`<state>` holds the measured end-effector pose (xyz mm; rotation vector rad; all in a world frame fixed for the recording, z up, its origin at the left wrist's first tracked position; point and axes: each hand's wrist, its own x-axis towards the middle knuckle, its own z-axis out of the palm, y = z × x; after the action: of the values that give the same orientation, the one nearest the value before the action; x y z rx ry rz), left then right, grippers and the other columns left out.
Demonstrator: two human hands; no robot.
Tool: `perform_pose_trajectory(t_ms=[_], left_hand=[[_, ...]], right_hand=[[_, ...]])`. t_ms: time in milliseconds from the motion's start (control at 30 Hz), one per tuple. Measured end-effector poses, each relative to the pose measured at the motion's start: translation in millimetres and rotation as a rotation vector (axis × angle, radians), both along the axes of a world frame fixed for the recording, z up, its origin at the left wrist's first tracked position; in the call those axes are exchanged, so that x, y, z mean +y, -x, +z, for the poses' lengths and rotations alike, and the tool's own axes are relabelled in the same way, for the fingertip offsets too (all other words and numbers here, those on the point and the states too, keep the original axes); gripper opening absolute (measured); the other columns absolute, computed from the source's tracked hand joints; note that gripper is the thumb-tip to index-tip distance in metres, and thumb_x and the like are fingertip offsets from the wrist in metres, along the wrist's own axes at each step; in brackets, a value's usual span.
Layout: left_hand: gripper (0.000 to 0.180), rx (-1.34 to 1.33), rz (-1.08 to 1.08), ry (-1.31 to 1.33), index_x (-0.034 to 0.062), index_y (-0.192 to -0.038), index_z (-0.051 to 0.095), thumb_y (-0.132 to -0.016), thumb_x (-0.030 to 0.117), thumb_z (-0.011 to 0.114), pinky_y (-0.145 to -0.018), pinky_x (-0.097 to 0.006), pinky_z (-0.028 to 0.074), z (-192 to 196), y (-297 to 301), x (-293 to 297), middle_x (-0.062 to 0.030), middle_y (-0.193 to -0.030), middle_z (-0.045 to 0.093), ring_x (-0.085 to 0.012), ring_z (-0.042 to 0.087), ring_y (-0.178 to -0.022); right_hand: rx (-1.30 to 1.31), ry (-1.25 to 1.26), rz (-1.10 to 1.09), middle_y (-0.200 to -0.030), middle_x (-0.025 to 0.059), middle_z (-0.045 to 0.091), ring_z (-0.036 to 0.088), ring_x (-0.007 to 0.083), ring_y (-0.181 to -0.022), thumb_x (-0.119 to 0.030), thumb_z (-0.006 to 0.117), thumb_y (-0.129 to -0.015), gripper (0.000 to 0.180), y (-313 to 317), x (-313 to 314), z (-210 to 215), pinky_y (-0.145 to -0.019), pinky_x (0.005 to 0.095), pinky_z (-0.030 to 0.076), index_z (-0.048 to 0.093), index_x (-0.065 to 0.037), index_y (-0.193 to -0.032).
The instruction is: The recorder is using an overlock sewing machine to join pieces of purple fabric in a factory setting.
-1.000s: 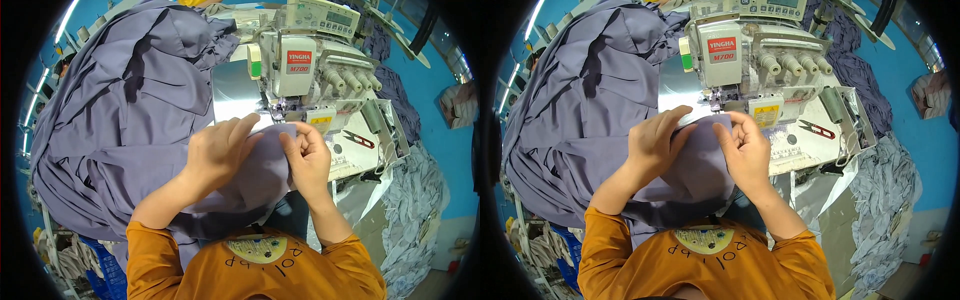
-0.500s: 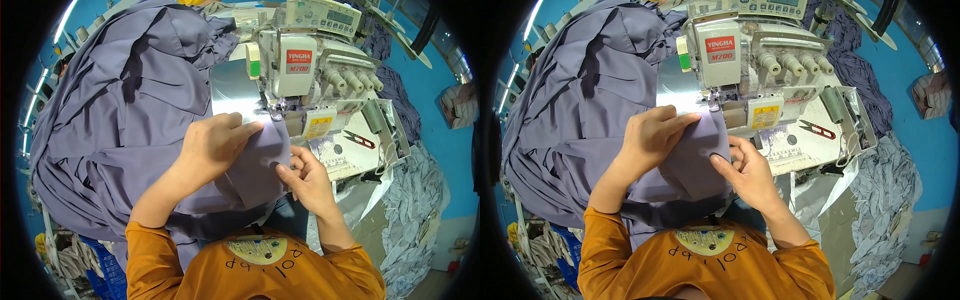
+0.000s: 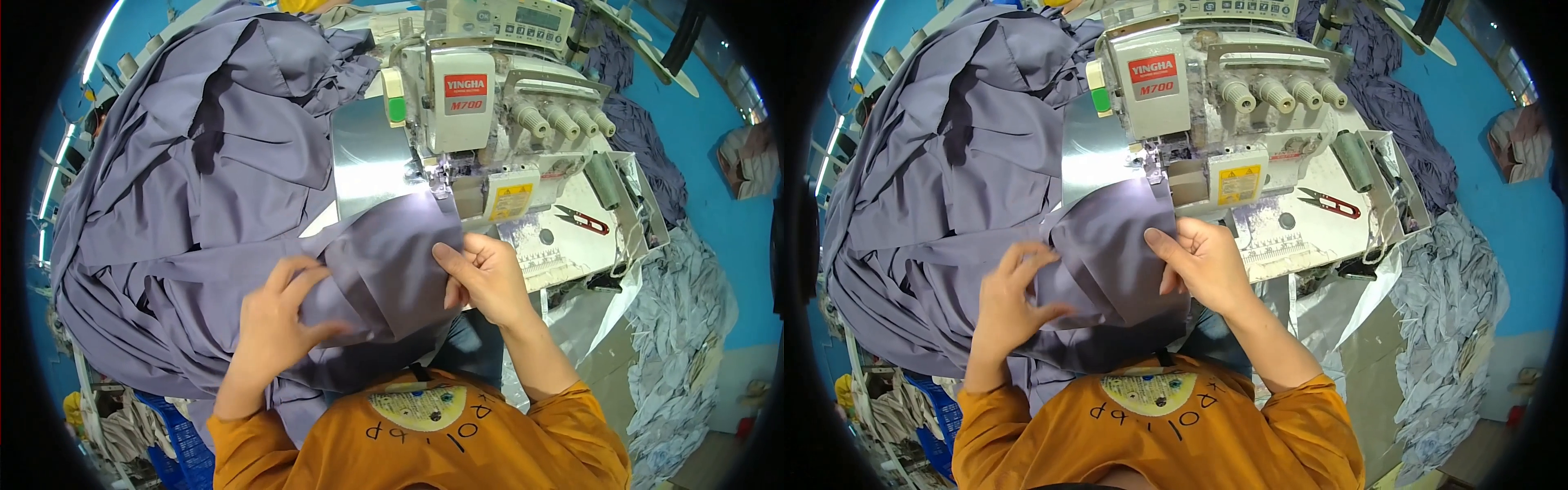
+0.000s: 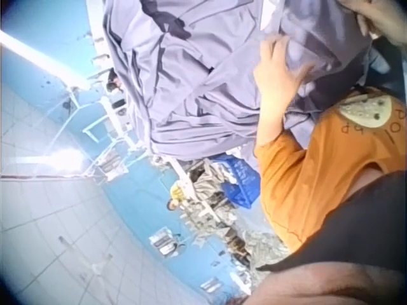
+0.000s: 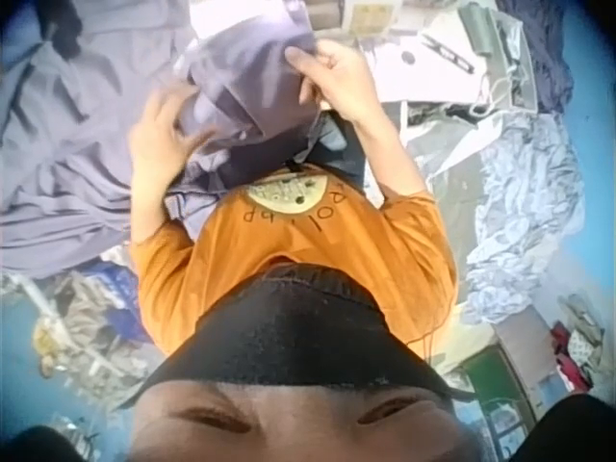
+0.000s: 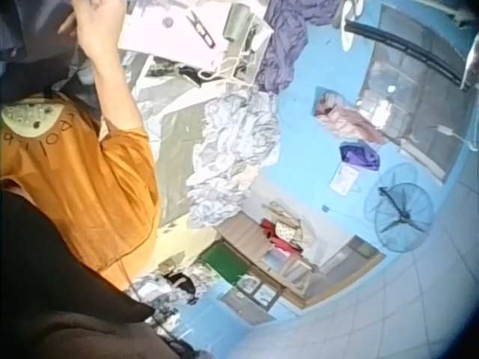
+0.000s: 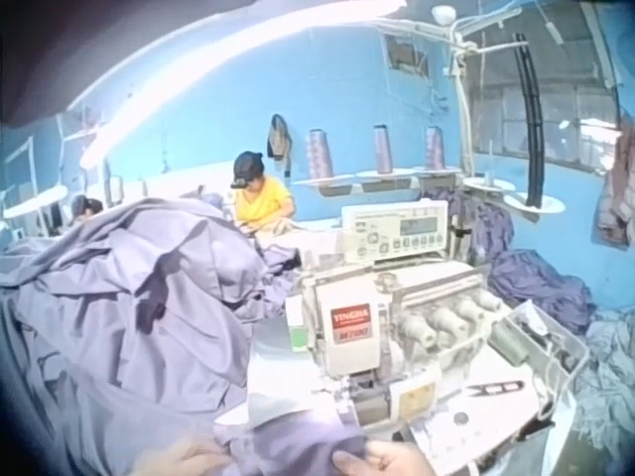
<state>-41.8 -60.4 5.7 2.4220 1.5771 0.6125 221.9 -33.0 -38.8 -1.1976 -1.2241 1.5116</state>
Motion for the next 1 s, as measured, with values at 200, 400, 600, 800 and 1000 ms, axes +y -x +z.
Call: perform_pose_trajectory(t_ms=[200, 400, 600, 800, 1000], left_hand=[[0.025, 0.071, 0.003, 0.082, 0.0032, -0.093, 0.056, -0.074, 0.002, 0.072, -0.062, -0.035, 0.051, -52.3, 49.4, -53.9, -0.0107, -0.096, 0.065, -0.0269, 0.065, -0.074], [0.017, -0.672, 0.058, 0.131, 0.0013, -0.089, 0.053, -0.078, -0.011, 0.057, -0.069, -0.025, 0.046, -57.8, 43.0, -49.3, -0.0094, -0.087, 0.063, -0.0129, 0.058, -0.077], [0.016, -0.695, 0.033, 0.016, 0.0008, -0.089, 0.051, -0.079, -0.009, 0.059, -0.075, -0.024, 0.044, -41.6, 32.3, -16.0, -0.0086, -0.089, 0.059, -0.0142, 0.057, -0.082], [0.018, -0.685, 0.047, -0.104, 0.0005, -0.095, 0.052, -0.081, -0.003, 0.062, -0.075, -0.022, 0.041, -27.4, 36.4, 14.7, -0.0052, -0.092, 0.057, -0.0103, 0.052, -0.083], [0.015, -0.723, 0.039, -0.151, 0.0005, -0.096, 0.052, -0.085, -0.003, 0.062, -0.072, -0.019, 0.044, -11.4, 35.7, 48.7, -0.0025, -0.092, 0.056, -0.0066, 0.055, -0.077]], right_hand=[[0.113, -0.004, 0.017, -0.062, 0.0045, 0.06, 0.064, 0.0132, -0.053, -0.033, 0.064, -0.091, 0.036, -1.7, 3.5, -7.7, -0.045, 0.0213, 0.047, 0.06, 0.001, -0.082], [0.214, 0.014, 0.029, -0.064, 0.0054, 0.059, 0.066, 0.0172, -0.056, -0.03, 0.063, -0.092, 0.033, 0.8, 4.5, -4.4, -0.048, 0.0237, 0.05, 0.059, 0.002, -0.084], [0.245, 0.014, 0.019, -0.062, 0.0051, 0.058, 0.066, 0.0185, -0.055, -0.027, 0.064, -0.092, 0.031, 0.4, 4.3, -1.9, -0.047, 0.024, 0.051, 0.06, 0.003, -0.087], [0.229, 0.028, 0.055, -0.071, 0.0062, 0.062, 0.067, 0.0164, -0.06, -0.03, 0.061, -0.094, 0.034, -1.1, 4.8, -7.3, -0.051, 0.0235, 0.052, 0.06, 0.003, -0.091], [0.219, 0.034, 0.053, -0.072, 0.0063, 0.062, 0.068, 0.0167, -0.061, -0.03, 0.06, -0.094, 0.033, -1.3, 5.3, -8.2, -0.051, 0.0233, 0.052, 0.059, 0.003, -0.088]])
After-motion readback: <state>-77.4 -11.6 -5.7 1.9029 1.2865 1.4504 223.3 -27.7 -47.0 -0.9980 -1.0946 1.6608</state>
